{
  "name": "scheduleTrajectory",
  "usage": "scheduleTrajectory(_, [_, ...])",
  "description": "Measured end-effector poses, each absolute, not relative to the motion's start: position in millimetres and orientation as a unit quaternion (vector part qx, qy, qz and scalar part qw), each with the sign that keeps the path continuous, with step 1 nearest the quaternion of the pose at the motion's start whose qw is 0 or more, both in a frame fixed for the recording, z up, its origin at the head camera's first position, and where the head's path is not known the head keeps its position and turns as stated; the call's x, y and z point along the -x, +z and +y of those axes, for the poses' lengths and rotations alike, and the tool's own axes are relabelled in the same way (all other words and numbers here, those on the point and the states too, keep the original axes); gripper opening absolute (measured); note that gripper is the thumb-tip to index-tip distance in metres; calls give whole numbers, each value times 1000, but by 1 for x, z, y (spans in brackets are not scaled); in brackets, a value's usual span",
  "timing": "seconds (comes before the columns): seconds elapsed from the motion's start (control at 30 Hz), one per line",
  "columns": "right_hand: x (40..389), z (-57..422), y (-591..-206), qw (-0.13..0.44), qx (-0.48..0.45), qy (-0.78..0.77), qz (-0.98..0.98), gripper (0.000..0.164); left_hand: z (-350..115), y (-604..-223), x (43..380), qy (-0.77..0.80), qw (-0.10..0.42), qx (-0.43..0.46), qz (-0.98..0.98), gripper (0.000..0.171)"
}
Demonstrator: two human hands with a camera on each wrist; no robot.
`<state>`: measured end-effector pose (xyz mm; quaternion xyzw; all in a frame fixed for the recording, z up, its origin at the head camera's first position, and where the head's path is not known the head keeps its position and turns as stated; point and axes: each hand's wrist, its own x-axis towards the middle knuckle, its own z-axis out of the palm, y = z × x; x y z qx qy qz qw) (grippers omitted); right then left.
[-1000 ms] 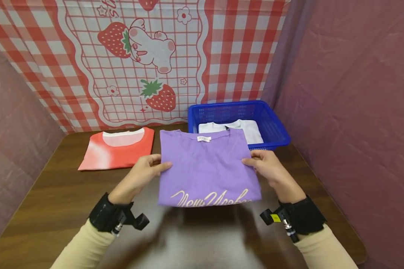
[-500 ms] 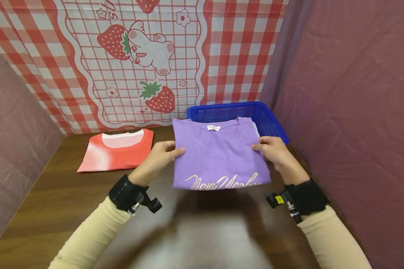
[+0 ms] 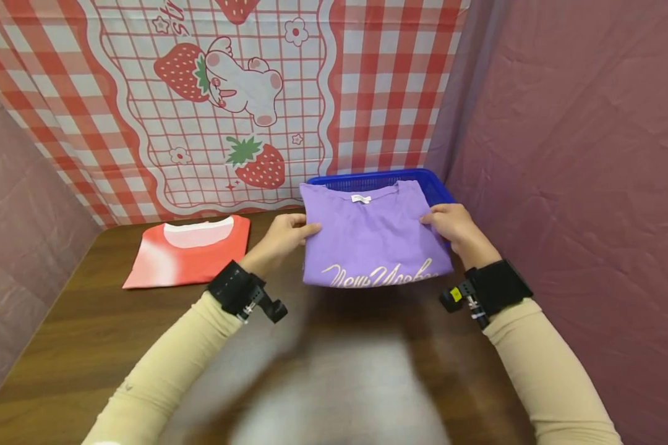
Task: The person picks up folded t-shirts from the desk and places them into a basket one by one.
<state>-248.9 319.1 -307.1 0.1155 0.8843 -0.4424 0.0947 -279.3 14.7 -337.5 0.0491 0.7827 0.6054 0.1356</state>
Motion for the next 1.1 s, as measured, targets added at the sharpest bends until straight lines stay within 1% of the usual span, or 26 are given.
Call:
scheduleTrajectory(0.07, [255,321,-305,93,-125,-441,884,52,19,-335,286,603,141,-49,784,45])
scheduleTrajectory(0.17, [265,323,-302,76,-134,-430,890,50,25,-331,296,597,147,-53,787,45])
scheduleTrajectory(0.3, [277,324,-300,40,-140,-419,896,49,32,-328,308,595,154,-58,787,42])
scheduleTrajectory(0.43, [289,323,-299,4,-145,-410,900,49,36,-327,319,602,151,-57,782,40])
scheduleTrajectory(0.53, [296,323,-299,-15,-153,-411,899,48,40,-326,325,600,137,-57,786,38])
scheduleTrajectory(0.67, [305,324,-300,-24,-160,-433,887,46,43,-323,331,587,116,-60,799,34])
scheduleTrajectory(0.73, [309,324,-302,-27,-163,-450,878,37,44,-322,333,585,108,-61,802,32])
scheduleTrajectory(0.83, [315,323,-304,-32,-169,-469,866,33,45,-321,337,586,97,-63,802,28])
scheduleTrajectory(0.9, [319,322,-306,-34,-173,-471,864,33,46,-322,339,579,86,-66,808,27])
scheduleTrajectory(0.97, [321,321,-307,-33,-178,-464,867,42,47,-323,342,567,73,-70,818,25])
scheduleTrajectory(1.0, [322,321,-307,-32,-180,-461,868,43,48,-323,343,558,66,-72,824,25])
scheduleTrajectory(1.1, [325,321,-308,-37,-185,-455,871,44,50,-323,345,531,46,-75,843,25])
